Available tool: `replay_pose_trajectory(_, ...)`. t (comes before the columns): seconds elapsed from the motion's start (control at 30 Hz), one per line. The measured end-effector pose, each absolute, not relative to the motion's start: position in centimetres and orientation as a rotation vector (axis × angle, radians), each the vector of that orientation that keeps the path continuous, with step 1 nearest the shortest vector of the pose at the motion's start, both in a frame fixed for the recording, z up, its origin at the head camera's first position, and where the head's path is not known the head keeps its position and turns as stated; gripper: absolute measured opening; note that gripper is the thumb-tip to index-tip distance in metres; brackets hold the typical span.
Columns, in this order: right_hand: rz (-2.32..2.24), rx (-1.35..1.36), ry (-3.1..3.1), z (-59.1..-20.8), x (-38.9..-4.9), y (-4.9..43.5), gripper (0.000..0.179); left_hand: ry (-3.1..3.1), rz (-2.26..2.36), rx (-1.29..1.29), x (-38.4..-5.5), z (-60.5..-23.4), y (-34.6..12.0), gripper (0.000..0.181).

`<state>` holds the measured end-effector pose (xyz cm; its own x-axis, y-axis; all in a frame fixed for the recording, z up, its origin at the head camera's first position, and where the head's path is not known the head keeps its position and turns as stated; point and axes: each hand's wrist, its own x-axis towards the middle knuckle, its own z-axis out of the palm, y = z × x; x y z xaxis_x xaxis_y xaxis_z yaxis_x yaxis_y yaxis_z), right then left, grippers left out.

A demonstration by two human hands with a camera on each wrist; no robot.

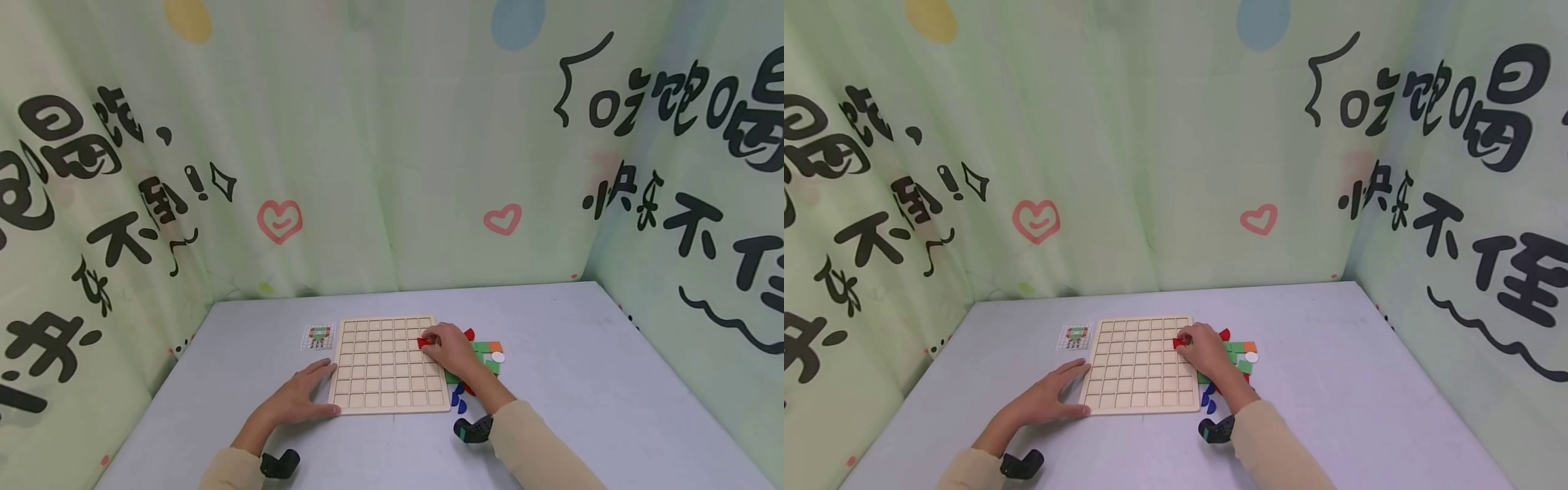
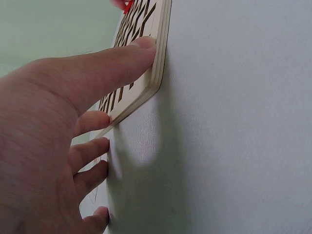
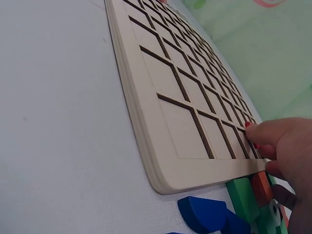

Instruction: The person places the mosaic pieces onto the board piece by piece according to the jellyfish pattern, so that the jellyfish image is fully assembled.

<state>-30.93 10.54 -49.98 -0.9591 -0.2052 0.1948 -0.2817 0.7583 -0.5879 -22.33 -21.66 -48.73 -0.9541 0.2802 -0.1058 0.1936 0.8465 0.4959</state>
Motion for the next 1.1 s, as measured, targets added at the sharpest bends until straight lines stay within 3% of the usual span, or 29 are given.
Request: replay_pose_trajectory(1.1,0.829,0.288,-2.797,-50.3,-31.7,9.1,0.017,2.838,0.762,0.392,-22.3,-48.4,-21.6,0.084)
